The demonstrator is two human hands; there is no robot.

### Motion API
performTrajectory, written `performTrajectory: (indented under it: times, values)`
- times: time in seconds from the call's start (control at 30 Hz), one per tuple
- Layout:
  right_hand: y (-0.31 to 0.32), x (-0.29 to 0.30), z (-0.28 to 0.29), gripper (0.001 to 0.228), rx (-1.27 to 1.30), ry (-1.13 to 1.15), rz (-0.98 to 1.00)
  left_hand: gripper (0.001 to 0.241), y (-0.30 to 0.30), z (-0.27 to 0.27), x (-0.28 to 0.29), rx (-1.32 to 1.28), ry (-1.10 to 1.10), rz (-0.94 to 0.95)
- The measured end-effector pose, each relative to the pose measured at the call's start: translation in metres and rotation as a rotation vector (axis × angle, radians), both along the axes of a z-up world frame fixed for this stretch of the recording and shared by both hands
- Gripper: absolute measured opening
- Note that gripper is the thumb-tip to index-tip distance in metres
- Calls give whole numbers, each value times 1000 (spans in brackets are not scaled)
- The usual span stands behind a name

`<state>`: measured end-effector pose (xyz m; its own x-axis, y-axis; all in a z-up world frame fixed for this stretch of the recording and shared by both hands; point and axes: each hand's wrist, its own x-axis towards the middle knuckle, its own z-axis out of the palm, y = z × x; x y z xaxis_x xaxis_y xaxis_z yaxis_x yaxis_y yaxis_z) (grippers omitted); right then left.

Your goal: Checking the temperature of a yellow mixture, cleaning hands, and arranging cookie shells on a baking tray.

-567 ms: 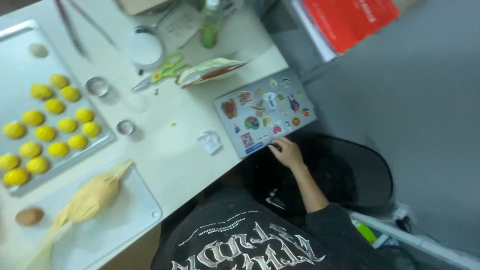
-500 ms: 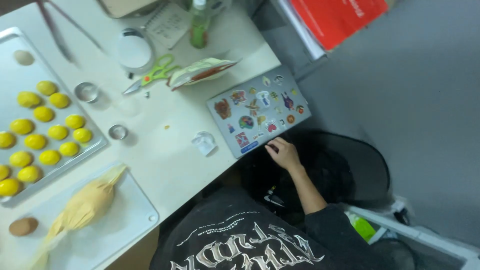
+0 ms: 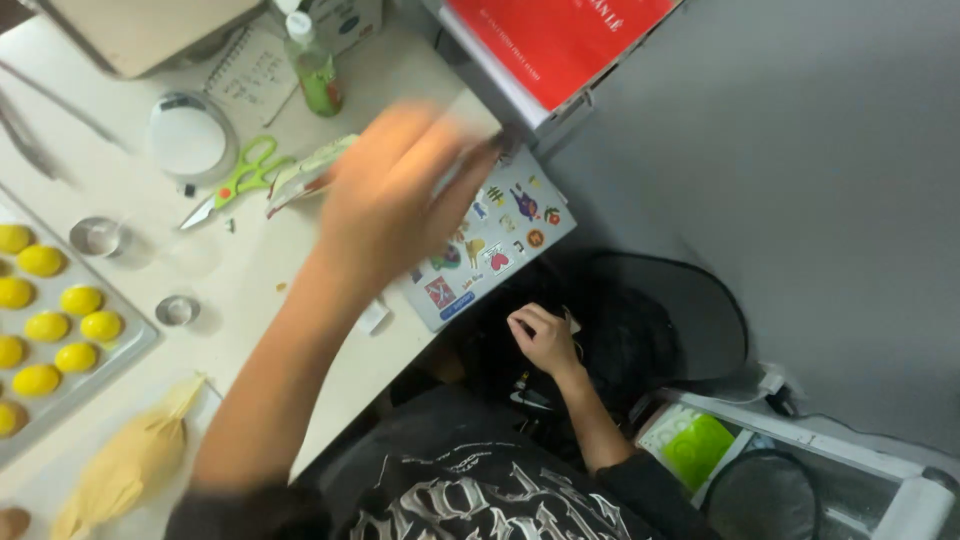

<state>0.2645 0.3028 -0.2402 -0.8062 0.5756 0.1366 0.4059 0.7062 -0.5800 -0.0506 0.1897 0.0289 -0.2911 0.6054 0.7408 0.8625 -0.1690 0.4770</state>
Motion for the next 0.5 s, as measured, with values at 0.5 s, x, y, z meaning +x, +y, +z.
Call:
performTrajectory:
  times: [0.5]
  values:
    - [-30,42,-39,10,-94,-99,39,9,200,-65,-39,40,127,152]
